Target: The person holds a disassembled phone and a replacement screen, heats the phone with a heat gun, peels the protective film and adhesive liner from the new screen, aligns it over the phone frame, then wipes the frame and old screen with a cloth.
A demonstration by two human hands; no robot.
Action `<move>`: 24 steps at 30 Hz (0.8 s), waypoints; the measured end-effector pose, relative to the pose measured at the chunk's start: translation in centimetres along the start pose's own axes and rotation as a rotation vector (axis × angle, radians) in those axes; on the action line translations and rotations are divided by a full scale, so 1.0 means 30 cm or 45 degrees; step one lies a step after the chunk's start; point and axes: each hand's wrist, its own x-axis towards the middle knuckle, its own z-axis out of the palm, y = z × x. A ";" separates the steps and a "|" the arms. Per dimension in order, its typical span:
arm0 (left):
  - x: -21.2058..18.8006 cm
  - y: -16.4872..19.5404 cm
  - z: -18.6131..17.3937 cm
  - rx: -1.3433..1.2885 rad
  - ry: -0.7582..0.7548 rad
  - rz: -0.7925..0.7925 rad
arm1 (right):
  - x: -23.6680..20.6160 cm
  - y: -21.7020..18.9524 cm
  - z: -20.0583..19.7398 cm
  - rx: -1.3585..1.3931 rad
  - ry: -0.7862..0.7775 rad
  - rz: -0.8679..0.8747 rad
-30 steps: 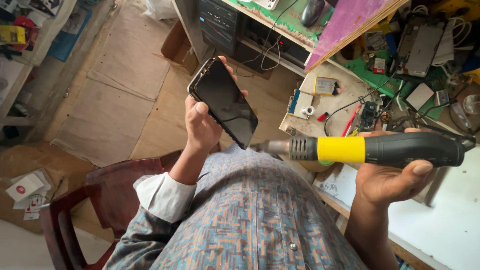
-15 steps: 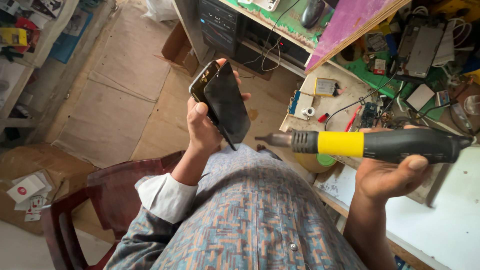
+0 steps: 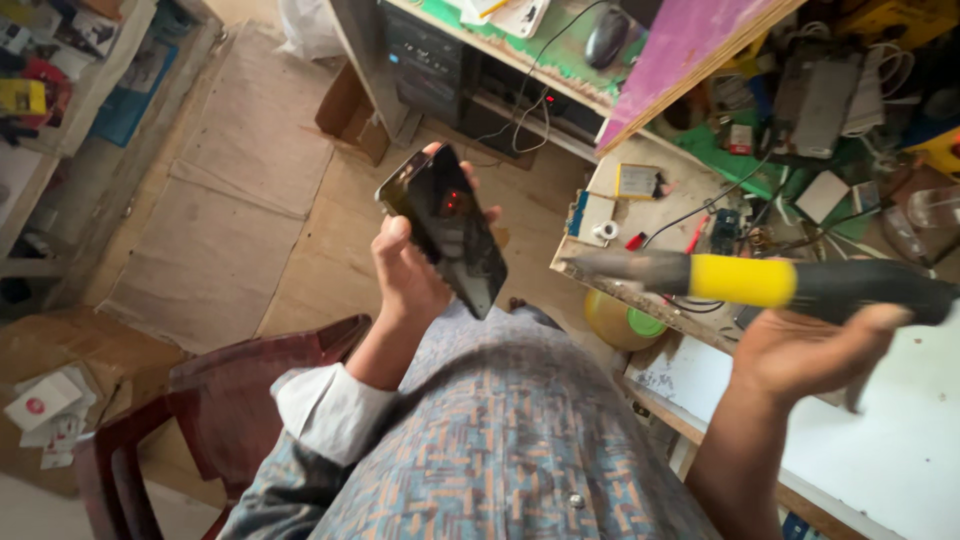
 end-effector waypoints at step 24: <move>-0.160 -0.130 0.128 0.068 0.387 0.006 | 1.016 0.465 -0.454 0.955 1.166 0.307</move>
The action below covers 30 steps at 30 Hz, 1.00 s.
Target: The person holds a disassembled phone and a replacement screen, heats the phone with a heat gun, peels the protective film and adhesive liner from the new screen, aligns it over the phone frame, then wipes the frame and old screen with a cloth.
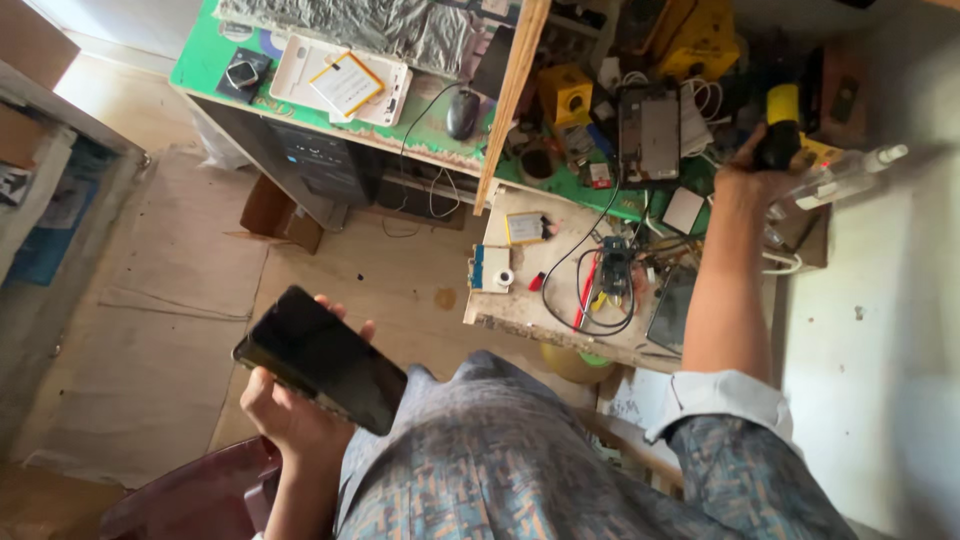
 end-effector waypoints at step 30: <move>-0.032 -0.197 0.117 0.177 0.067 -0.026 | 0.261 -0.100 -0.038 -1.500 -0.535 0.239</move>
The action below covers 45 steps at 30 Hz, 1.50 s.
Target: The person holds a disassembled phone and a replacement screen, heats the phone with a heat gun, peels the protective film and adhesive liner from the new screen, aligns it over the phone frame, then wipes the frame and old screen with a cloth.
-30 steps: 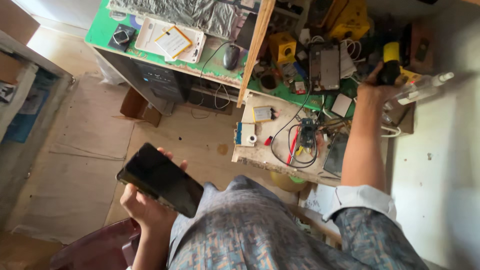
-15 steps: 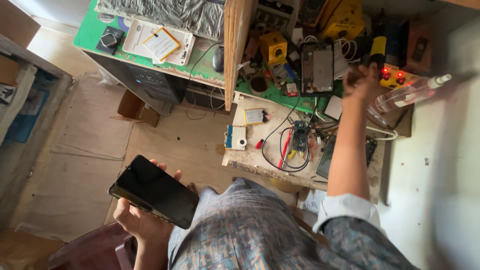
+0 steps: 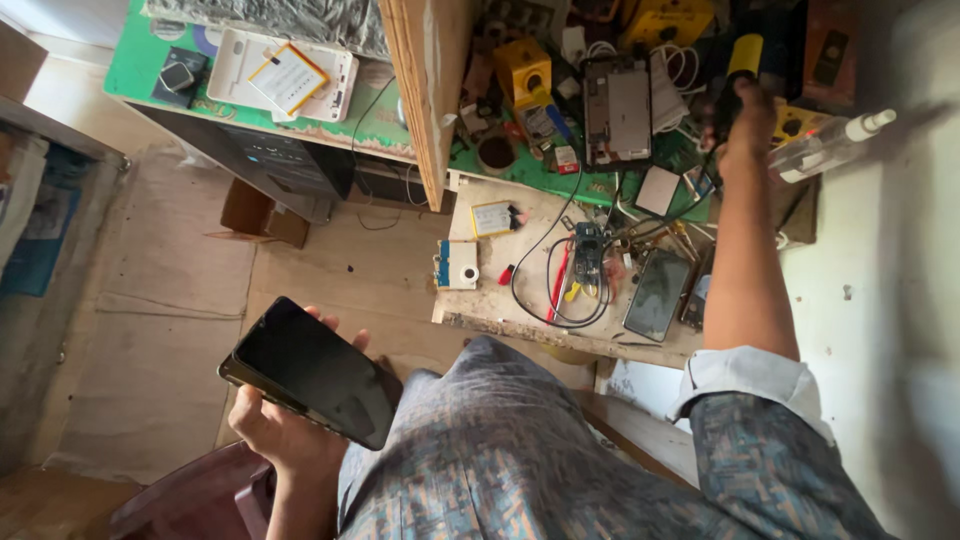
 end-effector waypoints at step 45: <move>-0.028 -0.051 0.042 -0.067 -0.072 -0.140 | -0.018 0.017 0.089 -1.574 0.610 -1.016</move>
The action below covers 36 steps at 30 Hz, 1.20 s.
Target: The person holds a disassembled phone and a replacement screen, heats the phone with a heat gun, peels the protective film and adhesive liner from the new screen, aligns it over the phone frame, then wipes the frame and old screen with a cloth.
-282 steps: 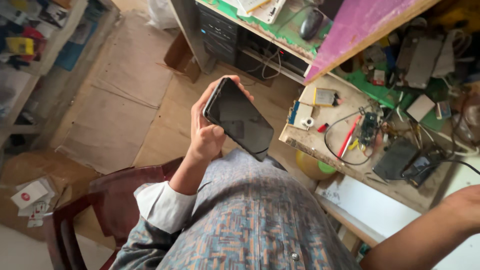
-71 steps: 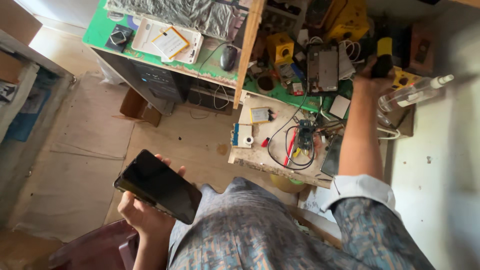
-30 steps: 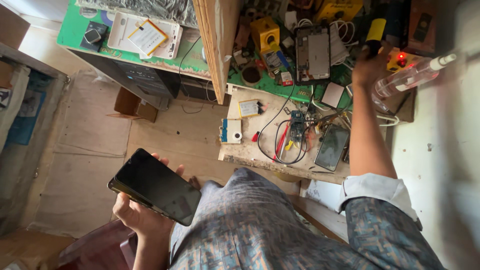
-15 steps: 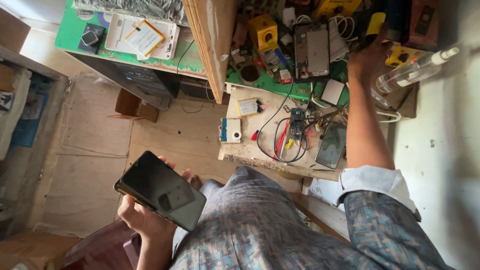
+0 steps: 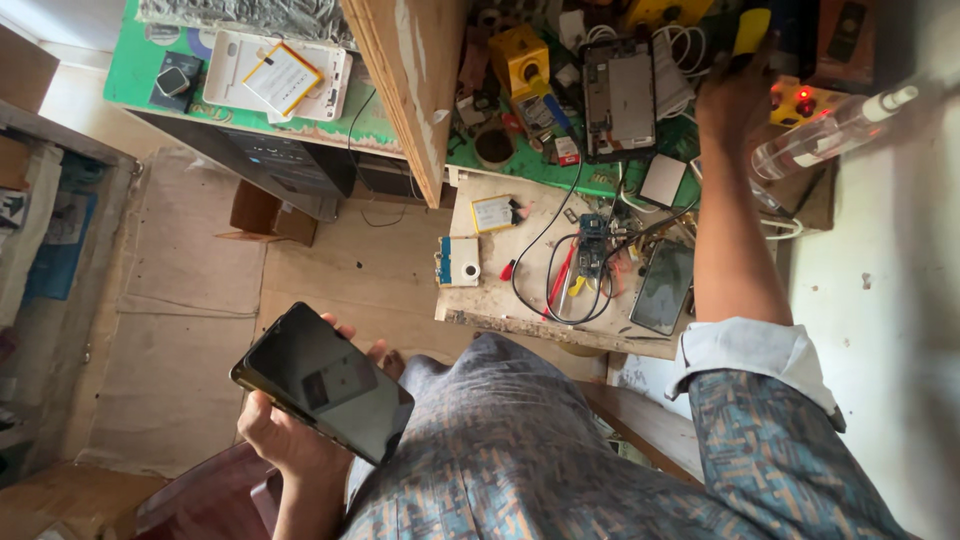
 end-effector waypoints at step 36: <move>-0.001 -0.015 -0.018 -0.186 -0.140 -0.079 | -0.071 0.098 0.032 -0.408 0.414 -0.196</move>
